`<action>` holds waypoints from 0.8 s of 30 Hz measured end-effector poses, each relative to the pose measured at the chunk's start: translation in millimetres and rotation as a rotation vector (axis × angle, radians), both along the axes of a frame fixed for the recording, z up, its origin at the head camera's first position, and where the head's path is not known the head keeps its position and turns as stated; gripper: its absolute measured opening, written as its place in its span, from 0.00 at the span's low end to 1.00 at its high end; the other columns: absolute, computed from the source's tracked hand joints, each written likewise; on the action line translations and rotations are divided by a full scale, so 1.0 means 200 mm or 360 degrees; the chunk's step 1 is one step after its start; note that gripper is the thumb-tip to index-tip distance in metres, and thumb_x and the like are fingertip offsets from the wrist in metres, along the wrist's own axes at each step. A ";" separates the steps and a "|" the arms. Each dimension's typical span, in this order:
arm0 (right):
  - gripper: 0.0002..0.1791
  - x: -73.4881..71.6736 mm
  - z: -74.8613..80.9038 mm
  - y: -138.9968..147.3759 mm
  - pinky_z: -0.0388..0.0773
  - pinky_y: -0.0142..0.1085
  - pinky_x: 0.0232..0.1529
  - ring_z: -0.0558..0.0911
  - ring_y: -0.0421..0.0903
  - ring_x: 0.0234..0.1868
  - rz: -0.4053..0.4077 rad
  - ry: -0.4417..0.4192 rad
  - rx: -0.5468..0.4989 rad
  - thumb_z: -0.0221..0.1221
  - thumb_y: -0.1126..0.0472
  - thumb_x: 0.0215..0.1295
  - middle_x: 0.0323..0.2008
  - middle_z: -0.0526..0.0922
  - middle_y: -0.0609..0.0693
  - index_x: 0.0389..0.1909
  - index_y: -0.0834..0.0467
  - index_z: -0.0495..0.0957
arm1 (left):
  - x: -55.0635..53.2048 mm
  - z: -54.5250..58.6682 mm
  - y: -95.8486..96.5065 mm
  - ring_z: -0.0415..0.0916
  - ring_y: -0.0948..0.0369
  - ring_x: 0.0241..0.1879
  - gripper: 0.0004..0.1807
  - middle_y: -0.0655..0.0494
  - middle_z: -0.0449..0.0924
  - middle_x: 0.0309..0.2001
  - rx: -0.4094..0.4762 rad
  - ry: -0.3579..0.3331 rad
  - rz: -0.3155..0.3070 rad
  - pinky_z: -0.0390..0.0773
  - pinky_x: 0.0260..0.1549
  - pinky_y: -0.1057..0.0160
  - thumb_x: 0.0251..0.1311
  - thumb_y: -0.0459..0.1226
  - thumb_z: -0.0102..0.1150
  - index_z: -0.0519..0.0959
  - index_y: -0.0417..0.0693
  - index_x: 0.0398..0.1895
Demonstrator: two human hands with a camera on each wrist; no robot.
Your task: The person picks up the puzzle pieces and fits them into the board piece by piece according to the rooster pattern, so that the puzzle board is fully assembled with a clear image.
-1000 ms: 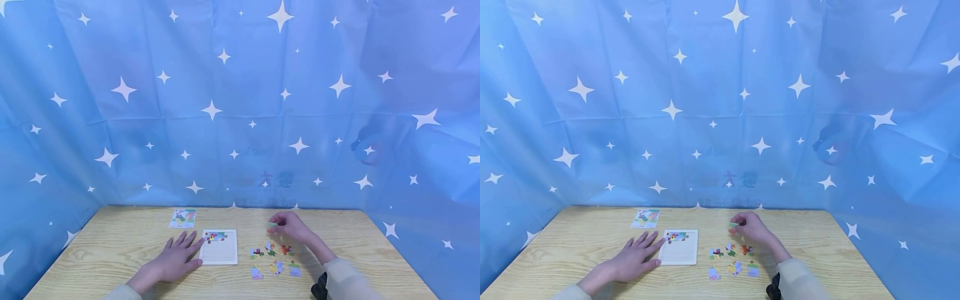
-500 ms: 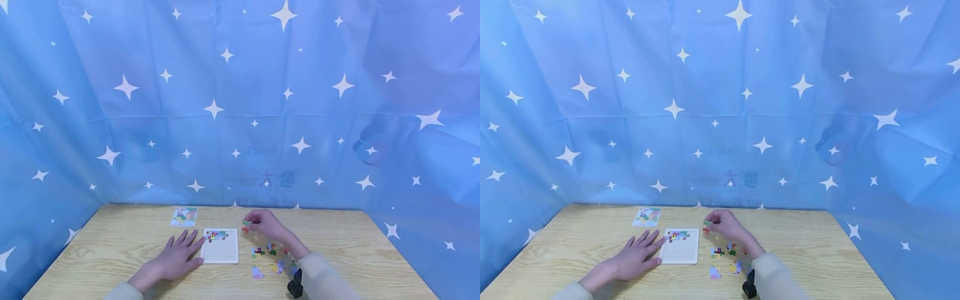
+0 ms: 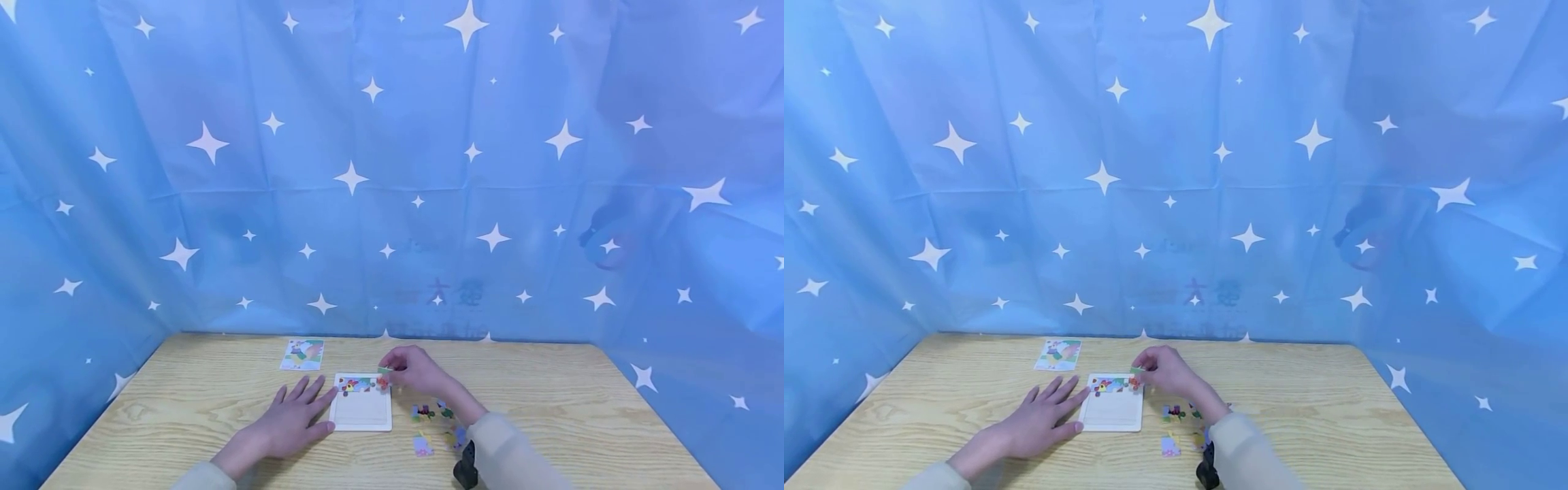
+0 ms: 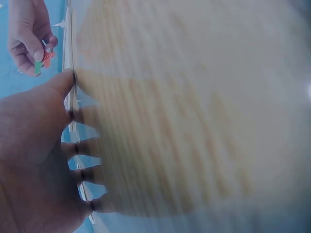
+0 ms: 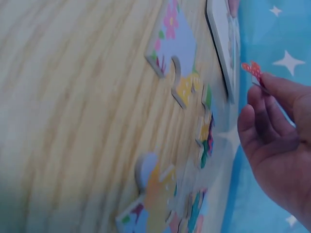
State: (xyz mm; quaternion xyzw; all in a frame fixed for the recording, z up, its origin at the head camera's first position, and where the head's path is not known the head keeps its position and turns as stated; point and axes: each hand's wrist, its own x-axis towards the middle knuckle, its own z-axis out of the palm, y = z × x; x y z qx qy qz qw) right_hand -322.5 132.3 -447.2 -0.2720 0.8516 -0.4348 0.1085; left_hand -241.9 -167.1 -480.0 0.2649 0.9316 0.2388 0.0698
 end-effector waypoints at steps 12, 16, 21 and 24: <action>0.07 0.02 0.01 -0.08 0.78 0.35 0.35 0.81 0.42 0.35 0.0043 0.0074 0.0078 0.64 0.69 0.68 0.34 0.83 0.46 0.45 0.63 0.85 | -0.01 -0.01 0.00 0.40 0.34 0.78 0.41 0.40 0.49 0.80 -0.0028 -0.0016 0.0015 0.41 0.65 0.22 0.75 0.63 0.44 0.61 0.49 0.80; 0.07 0.02 0.00 -0.10 0.78 0.35 0.35 0.80 0.41 0.35 0.0020 0.0090 0.0123 0.65 0.69 0.67 0.34 0.83 0.45 0.44 0.63 0.85 | -0.02 -0.02 0.00 0.40 0.35 0.78 0.41 0.40 0.49 0.80 -0.0037 -0.0007 0.0014 0.42 0.65 0.22 0.74 0.64 0.44 0.61 0.50 0.80; 0.06 0.01 -0.01 -0.10 0.77 0.36 0.35 0.79 0.41 0.34 -0.0021 0.0070 0.0150 0.66 0.69 0.67 0.33 0.82 0.45 0.43 0.62 0.84 | -0.02 -0.02 -0.01 0.40 0.35 0.78 0.42 0.41 0.49 0.81 -0.0045 0.0000 0.0015 0.42 0.65 0.22 0.74 0.65 0.42 0.60 0.51 0.81; 0.06 0.01 -0.01 -0.11 0.76 0.36 0.35 0.78 0.41 0.35 -0.0041 0.0066 0.0188 0.66 0.69 0.67 0.34 0.81 0.45 0.44 0.62 0.84 | -0.02 -0.02 -0.01 0.40 0.35 0.78 0.42 0.41 0.49 0.81 -0.0049 0.0000 0.0016 0.42 0.65 0.22 0.74 0.65 0.42 0.60 0.51 0.81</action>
